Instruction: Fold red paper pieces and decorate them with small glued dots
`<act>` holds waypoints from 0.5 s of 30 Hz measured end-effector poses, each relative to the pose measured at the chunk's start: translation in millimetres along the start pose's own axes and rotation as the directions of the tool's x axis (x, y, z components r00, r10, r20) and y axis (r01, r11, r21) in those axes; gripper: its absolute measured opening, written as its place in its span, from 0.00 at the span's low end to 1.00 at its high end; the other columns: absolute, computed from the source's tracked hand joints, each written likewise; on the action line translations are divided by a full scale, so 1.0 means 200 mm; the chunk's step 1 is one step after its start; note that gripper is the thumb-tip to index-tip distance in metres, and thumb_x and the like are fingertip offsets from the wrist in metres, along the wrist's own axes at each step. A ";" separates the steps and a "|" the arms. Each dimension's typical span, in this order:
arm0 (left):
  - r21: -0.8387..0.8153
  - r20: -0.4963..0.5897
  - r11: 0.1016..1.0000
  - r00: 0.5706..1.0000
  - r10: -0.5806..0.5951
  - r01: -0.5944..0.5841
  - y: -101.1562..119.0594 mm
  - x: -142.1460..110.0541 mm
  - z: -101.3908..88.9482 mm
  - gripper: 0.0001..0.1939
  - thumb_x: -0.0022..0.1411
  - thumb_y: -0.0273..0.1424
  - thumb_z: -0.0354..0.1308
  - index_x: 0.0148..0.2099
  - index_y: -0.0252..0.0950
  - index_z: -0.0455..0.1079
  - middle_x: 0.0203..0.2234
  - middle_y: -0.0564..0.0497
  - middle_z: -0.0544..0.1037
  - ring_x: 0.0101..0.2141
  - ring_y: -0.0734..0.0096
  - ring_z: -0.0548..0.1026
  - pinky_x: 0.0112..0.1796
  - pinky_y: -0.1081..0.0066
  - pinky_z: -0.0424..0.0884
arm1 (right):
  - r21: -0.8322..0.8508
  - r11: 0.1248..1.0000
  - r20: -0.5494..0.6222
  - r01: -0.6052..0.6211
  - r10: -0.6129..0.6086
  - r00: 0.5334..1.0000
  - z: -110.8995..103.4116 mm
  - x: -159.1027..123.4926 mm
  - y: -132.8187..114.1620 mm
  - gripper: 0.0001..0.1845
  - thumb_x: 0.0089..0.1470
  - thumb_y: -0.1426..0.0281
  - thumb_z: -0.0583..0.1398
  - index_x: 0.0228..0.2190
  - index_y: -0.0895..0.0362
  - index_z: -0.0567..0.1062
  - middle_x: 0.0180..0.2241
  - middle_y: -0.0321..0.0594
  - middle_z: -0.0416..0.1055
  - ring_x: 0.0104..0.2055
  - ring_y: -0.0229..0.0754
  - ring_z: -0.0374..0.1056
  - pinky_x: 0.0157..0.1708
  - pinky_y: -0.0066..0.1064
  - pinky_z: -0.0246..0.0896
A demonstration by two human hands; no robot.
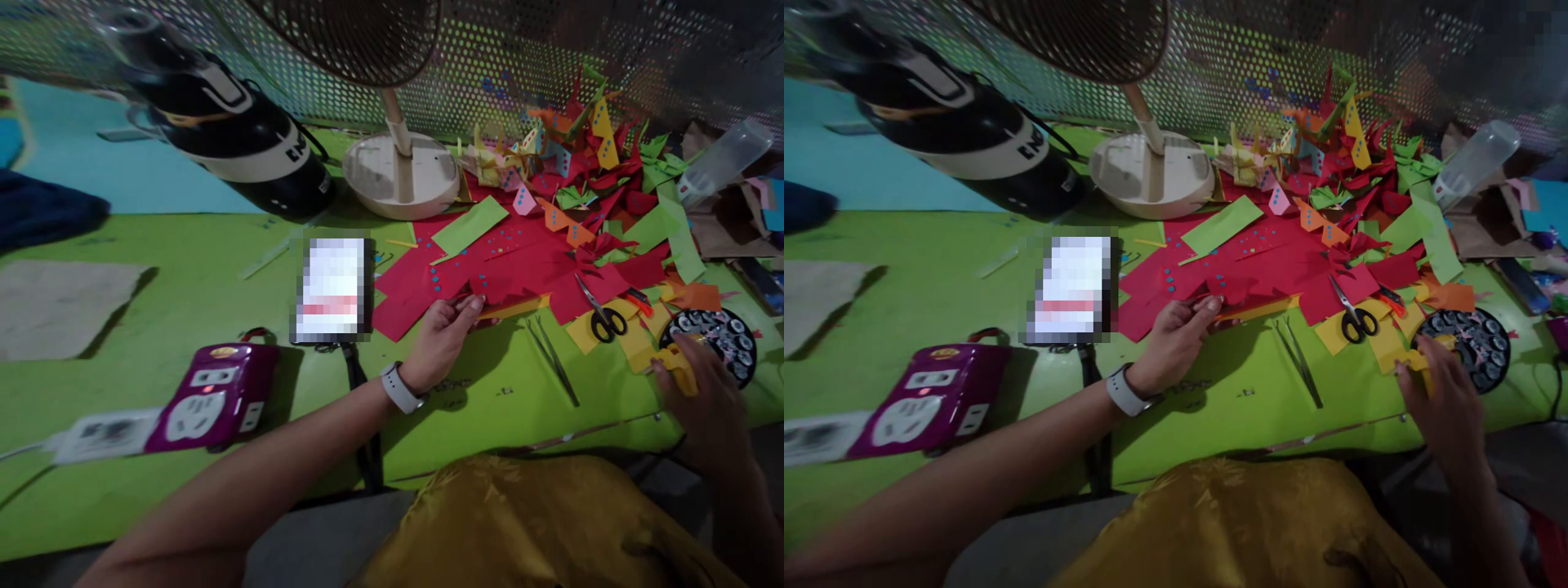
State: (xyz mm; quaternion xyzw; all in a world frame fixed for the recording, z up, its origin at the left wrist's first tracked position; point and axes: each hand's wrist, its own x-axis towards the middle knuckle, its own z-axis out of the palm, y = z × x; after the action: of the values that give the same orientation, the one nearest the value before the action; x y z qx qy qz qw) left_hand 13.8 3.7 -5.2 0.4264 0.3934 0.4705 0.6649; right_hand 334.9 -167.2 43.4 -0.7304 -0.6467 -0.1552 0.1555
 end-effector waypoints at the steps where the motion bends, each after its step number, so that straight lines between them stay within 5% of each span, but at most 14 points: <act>1: -0.001 -0.002 1.000 1.000 -0.001 0.001 0.00 0.00 0.00 0.22 0.54 0.46 0.71 0.25 0.37 0.67 0.21 0.57 0.71 0.26 0.75 0.71 0.35 0.66 0.80 | -0.066 0.993 0.057 -0.094 0.098 0.994 -0.01 -0.03 0.05 0.32 0.59 0.53 0.56 0.57 0.59 0.70 0.55 0.57 0.74 0.56 0.61 0.72 0.54 0.53 0.71; 7: -0.098 -0.036 0.995 0.999 0.014 -0.017 0.01 0.00 0.03 0.20 0.51 0.46 0.72 0.36 0.37 0.75 0.33 0.53 0.80 0.32 0.70 0.78 0.34 0.67 0.82 | -0.155 0.936 0.185 -0.317 0.343 0.921 0.01 -0.11 0.13 0.37 0.52 0.47 0.51 0.54 0.59 0.70 0.58 0.56 0.68 0.63 0.62 0.64 0.61 0.53 0.62; 12: -0.091 -0.030 0.996 1.000 -0.005 0.002 0.01 0.00 0.02 0.20 0.53 0.47 0.71 0.38 0.37 0.76 0.37 0.49 0.82 0.40 0.58 0.82 0.35 0.65 0.82 | -0.229 0.797 0.251 -0.558 0.603 0.758 -0.05 -0.06 0.08 0.44 0.42 0.40 0.52 0.51 0.58 0.70 0.53 0.60 0.70 0.59 0.69 0.66 0.55 0.58 0.66; 15: -0.102 -0.027 0.995 1.000 -0.010 0.007 0.00 0.00 0.02 0.20 0.53 0.47 0.71 0.38 0.37 0.76 0.37 0.49 0.82 0.39 0.59 0.83 0.34 0.67 0.82 | -0.304 0.727 0.274 -0.616 0.686 0.674 -0.09 -0.05 0.09 0.46 0.41 0.36 0.53 0.52 0.55 0.69 0.53 0.59 0.70 0.57 0.70 0.68 0.52 0.57 0.68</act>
State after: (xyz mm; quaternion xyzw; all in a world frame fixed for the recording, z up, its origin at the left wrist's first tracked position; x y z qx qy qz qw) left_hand 17.2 3.6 -3.2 0.3839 0.3798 0.4929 0.6822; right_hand 350.3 -186.1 55.5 -0.9396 -0.3419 -0.0094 0.0079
